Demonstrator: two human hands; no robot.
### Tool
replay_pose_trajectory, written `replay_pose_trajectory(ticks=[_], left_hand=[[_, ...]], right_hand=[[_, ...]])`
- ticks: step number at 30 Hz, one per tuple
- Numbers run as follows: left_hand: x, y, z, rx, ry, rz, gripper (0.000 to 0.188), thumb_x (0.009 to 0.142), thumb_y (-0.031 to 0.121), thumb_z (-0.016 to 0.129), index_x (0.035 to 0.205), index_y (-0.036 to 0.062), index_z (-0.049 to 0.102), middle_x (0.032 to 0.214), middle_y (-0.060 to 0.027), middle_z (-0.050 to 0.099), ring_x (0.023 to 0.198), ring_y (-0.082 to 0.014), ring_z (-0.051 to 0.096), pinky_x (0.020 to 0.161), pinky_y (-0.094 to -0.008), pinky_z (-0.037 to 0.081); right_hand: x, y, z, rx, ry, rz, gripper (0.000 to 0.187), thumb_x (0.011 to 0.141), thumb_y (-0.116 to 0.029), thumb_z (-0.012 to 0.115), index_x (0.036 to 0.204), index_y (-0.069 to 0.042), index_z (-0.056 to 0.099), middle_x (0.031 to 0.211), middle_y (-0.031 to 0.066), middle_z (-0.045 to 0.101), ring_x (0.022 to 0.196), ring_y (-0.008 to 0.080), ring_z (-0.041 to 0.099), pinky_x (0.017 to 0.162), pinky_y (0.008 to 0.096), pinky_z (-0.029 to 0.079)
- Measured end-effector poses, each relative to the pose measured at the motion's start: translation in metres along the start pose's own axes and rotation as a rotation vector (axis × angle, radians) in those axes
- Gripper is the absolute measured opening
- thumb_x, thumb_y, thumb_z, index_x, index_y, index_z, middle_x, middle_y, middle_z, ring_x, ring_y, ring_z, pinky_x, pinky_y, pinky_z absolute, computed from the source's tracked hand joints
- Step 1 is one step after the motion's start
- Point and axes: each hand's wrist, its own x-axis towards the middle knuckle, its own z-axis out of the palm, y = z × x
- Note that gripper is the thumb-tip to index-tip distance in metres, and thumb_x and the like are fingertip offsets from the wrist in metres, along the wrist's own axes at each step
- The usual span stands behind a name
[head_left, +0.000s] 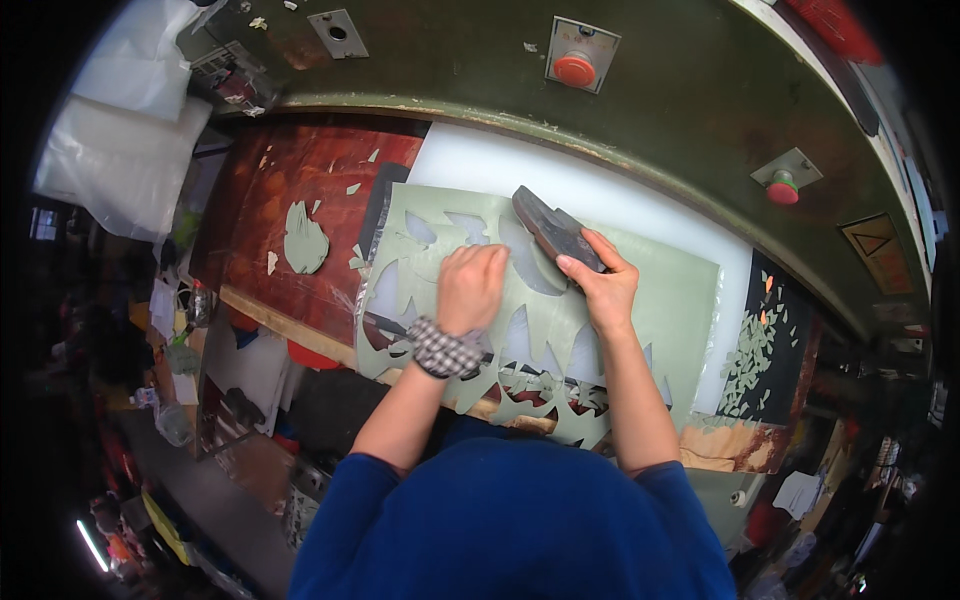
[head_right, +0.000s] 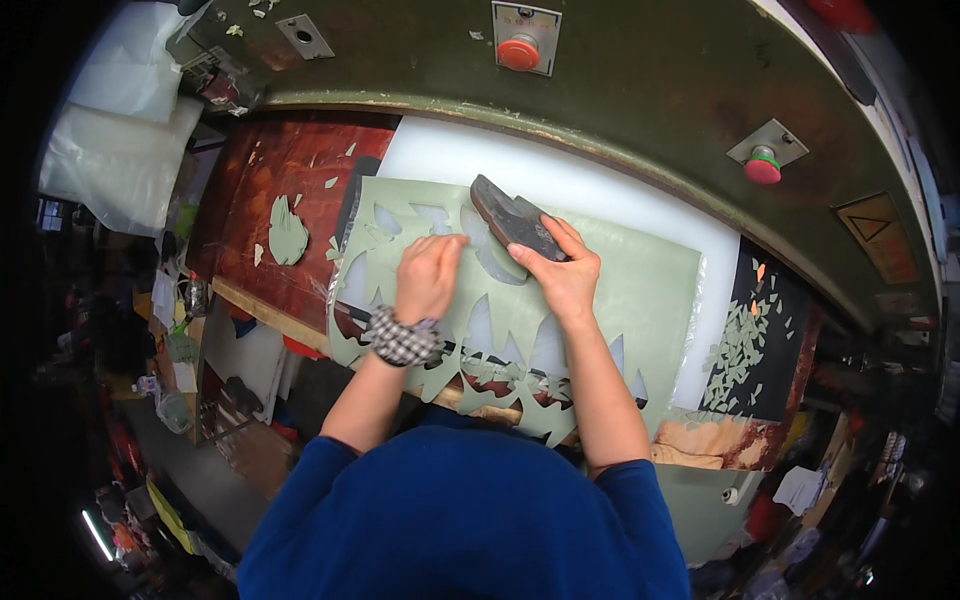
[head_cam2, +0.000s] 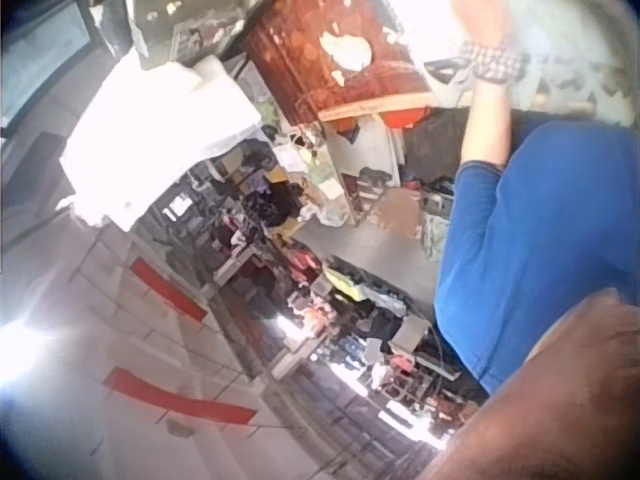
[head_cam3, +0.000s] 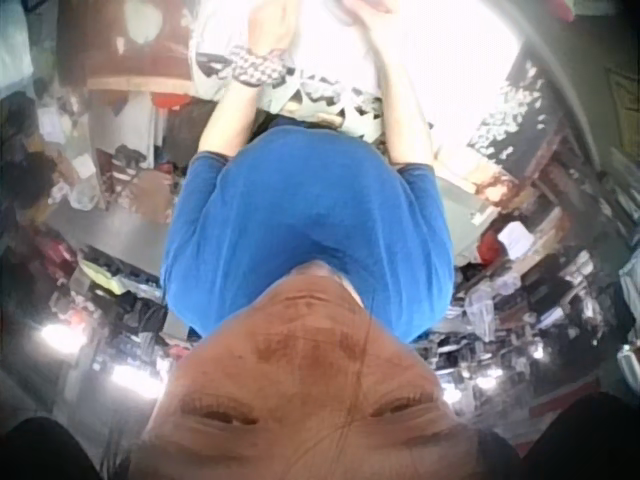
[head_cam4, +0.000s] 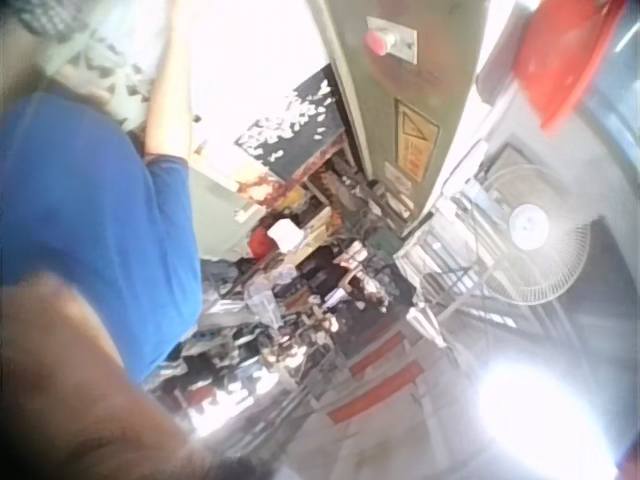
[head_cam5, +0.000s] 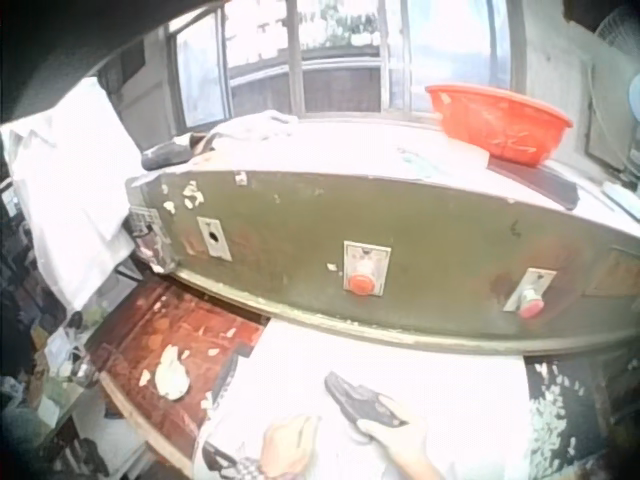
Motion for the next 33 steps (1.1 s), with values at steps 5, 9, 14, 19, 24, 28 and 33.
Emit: replay_pose_trajectory(ticks=[5, 9, 14, 19, 24, 28, 33], left_hand=[[0.024, 0.019, 0.045, -0.099, 0.009, -0.159, 0.023, 0.095, 0.019, 0.050, 0.084, 0.0020, 0.060, 0.079, -0.0144, 0.059, 0.078, -0.0341, 0.056, 0.073, -0.0450, 0.041], [0.029, 0.012, 0.052, -0.041, 0.117, -0.010, 0.020, 0.093, 0.018, 0.053, 0.079, 0.0040, 0.055, 0.076, -0.0124, 0.056, 0.075, -0.0330, 0.052, 0.069, -0.0445, 0.039], [0.027, -0.015, 0.044, 0.204, -0.043, 0.056, 0.024, 0.079, 0.016, 0.069, 0.064, 0.0031, 0.055, 0.067, -0.0131, 0.056, 0.070, -0.0326, 0.053, 0.066, -0.0432, 0.042], [0.045, -0.020, 0.037, 0.099, -0.189, 0.008, 0.026, 0.080, 0.019, 0.072, 0.069, 0.0018, 0.056, 0.062, -0.0127, 0.054, 0.064, -0.0324, 0.053, 0.061, -0.0432, 0.043], [0.059, -0.017, 0.017, 0.061, -0.185, -0.054, 0.030, 0.083, 0.016, 0.071, 0.107, 0.0024, 0.059, 0.070, -0.0089, 0.058, 0.065, -0.0250, 0.055, 0.062, -0.0362, 0.047], [0.062, -0.033, -0.023, 0.075, -0.135, -0.102, 0.038, 0.084, 0.010, 0.068, 0.121, 0.0051, 0.056, 0.080, -0.0076, 0.061, 0.067, -0.0191, 0.057, 0.061, -0.0312, 0.048], [0.050, -0.086, -0.077, 0.390, 0.069, -0.136, 0.032, 0.086, 0.010, 0.066, 0.116, 0.0034, 0.057, 0.083, -0.0097, 0.061, 0.082, -0.0290, 0.056, 0.077, -0.0385, 0.046]], right_hand=[[0.005, 0.010, -0.003, 0.146, 0.012, -0.002, 0.059, 0.066, -0.012, 0.087, 0.116, 0.008, 0.063, 0.123, 0.0184, 0.059, 0.108, 0.0203, 0.058, 0.093, 0.0307, 0.047], [0.012, 0.020, -0.012, 0.497, 0.036, 0.082, 0.051, 0.072, -0.005, 0.081, 0.118, 0.008, 0.062, 0.122, 0.0162, 0.060, 0.108, 0.0214, 0.058, 0.093, 0.0301, 0.047], [-0.002, 0.015, -0.060, 0.619, 0.258, -0.022, 0.052, 0.077, -0.004, 0.075, 0.123, 0.010, 0.057, 0.122, 0.0166, 0.059, 0.111, 0.0232, 0.058, 0.098, 0.0343, 0.046], [-0.035, 0.010, -0.083, -0.103, 0.290, -0.248, 0.063, 0.066, -0.008, 0.084, 0.123, 0.005, 0.059, 0.133, 0.0192, 0.051, 0.121, 0.0255, 0.052, 0.101, 0.0374, 0.044], [-0.025, 0.018, -0.070, -0.704, 0.291, -0.337, 0.091, 0.054, -0.010, 0.089, 0.134, 0.001, 0.048, 0.136, 0.0230, 0.047, 0.125, 0.0340, 0.049, 0.103, 0.0392, 0.042], [-0.010, 0.014, -0.070, -0.719, 0.225, -0.357, 0.106, 0.057, -0.012, 0.088, 0.145, -0.001, 0.030, 0.137, 0.0231, 0.045, 0.126, 0.0352, 0.047, 0.104, 0.0412, 0.040], [0.030, -0.024, -0.095, -0.596, 0.489, -0.317, 0.095, 0.077, -0.026, 0.075, 0.147, 0.004, 0.018, 0.145, 0.0261, 0.033, 0.134, 0.0382, 0.035, 0.108, 0.0455, 0.033]])
